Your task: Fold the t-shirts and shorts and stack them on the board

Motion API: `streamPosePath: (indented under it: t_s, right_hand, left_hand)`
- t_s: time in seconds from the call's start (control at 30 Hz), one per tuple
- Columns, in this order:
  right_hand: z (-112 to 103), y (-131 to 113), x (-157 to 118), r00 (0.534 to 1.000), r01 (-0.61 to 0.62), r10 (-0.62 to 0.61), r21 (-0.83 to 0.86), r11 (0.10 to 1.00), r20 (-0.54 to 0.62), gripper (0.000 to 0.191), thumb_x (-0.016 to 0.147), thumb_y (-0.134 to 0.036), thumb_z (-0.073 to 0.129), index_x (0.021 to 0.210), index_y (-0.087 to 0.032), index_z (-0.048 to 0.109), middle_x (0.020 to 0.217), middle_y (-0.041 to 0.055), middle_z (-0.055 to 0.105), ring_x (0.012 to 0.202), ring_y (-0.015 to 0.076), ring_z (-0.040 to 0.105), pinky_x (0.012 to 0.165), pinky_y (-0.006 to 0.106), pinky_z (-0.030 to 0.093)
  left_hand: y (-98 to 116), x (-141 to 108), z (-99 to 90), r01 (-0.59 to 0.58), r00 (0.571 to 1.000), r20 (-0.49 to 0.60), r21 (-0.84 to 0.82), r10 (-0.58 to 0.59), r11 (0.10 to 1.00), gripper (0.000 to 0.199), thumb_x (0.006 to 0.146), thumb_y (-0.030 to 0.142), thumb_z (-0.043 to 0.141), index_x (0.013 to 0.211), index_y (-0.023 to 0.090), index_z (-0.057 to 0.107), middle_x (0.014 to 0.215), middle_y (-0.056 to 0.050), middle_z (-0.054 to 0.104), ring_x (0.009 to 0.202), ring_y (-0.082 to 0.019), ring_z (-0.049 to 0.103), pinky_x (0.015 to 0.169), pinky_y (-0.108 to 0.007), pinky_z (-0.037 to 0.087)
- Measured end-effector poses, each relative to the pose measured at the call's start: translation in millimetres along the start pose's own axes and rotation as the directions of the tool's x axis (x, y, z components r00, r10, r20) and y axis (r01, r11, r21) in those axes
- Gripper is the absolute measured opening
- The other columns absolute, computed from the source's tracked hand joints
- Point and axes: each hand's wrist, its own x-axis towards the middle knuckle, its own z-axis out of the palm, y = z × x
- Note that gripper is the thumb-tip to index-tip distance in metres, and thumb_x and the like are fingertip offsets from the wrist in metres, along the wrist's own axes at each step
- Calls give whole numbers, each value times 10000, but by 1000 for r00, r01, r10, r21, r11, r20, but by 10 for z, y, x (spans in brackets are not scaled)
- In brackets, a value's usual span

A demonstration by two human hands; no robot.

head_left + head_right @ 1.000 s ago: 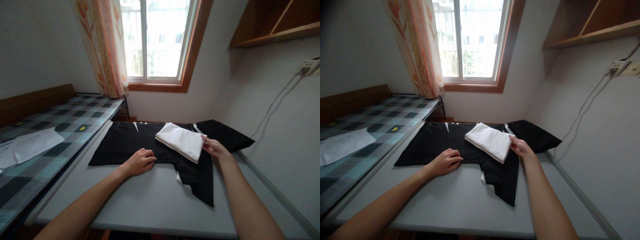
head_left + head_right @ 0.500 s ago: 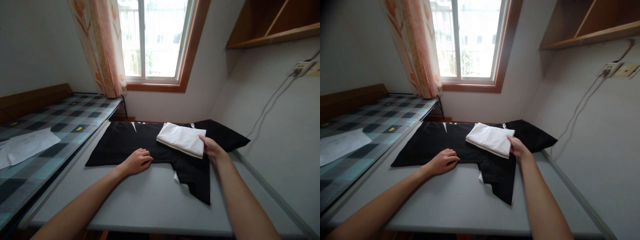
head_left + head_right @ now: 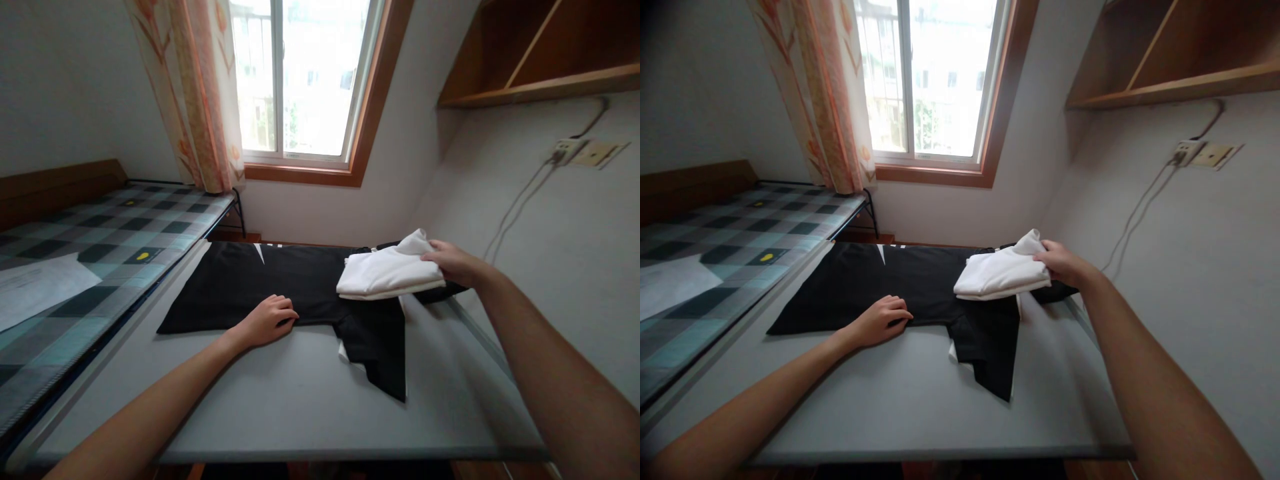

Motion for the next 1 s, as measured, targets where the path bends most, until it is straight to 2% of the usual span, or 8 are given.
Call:
streamPosePath:
  t_s: [0.13,0.27,0.47,0.57,0.67,0.7,0.8,1.0]
  right_hand:
    - [-191,-518,-34,1000,23,-23,-139,990,3,357,741,-7,506,1039,-178,603,659,-2,631,489,126,535,431,214,403]
    - [-180,-791,49,1000,21,-22,-172,985,-6,333,750,1,512,1005,-160,655,588,-28,615,455,119,506,474,228,413]
    - [-492,-812,234,950,206,-166,131,970,-264,318,810,30,469,993,-159,649,625,-16,616,502,105,529,643,311,485]
    - [-644,-491,397,861,429,-267,336,839,-433,356,806,32,476,1051,-184,618,902,46,678,645,103,606,707,324,523]
    - [-559,87,569,808,433,-118,446,783,-577,394,802,18,502,1114,-210,581,1114,77,657,702,99,632,703,316,556]
    - [-482,308,613,789,383,-10,478,791,-614,372,799,14,521,1089,-211,581,1078,69,667,676,90,626,678,288,561]
    - [-219,909,693,828,159,214,582,797,-519,294,783,11,550,981,-206,550,824,3,659,542,84,593,567,252,566]
    - [-69,1381,773,839,109,271,634,766,-472,289,720,31,602,795,-210,461,618,-67,563,444,86,557,413,193,528]
  left_hand:
    - [-3,10,18,19,1000,11,13,-19,1000,233,924,219,484,944,215,716,863,-32,643,803,-147,564,776,-306,401]
    - [6,-1,4,33,999,10,10,-33,999,227,922,215,492,957,219,716,872,-30,638,808,-146,560,783,-304,400]
    - [21,-10,-10,57,998,10,-14,-57,998,211,915,213,506,961,215,712,873,-32,630,810,-144,555,779,-296,399]
    - [26,-6,-12,67,998,13,-19,-67,998,208,915,213,506,964,213,708,878,-31,628,820,-145,555,789,-297,399]
    - [33,-5,-18,77,997,22,-25,-76,997,208,915,213,503,966,213,705,886,-31,629,831,-146,558,795,-297,400]
    - [37,-5,-20,80,997,25,-28,-79,996,207,914,211,504,964,212,704,887,-31,630,832,-146,558,794,-296,401]
    - [44,-6,-27,92,995,29,-33,-91,995,200,908,206,511,963,212,703,883,-31,630,832,-146,559,794,-293,405]
    - [41,1,-25,111,993,37,-36,-110,993,194,905,211,517,973,221,698,887,-29,626,841,-148,561,807,-291,409]
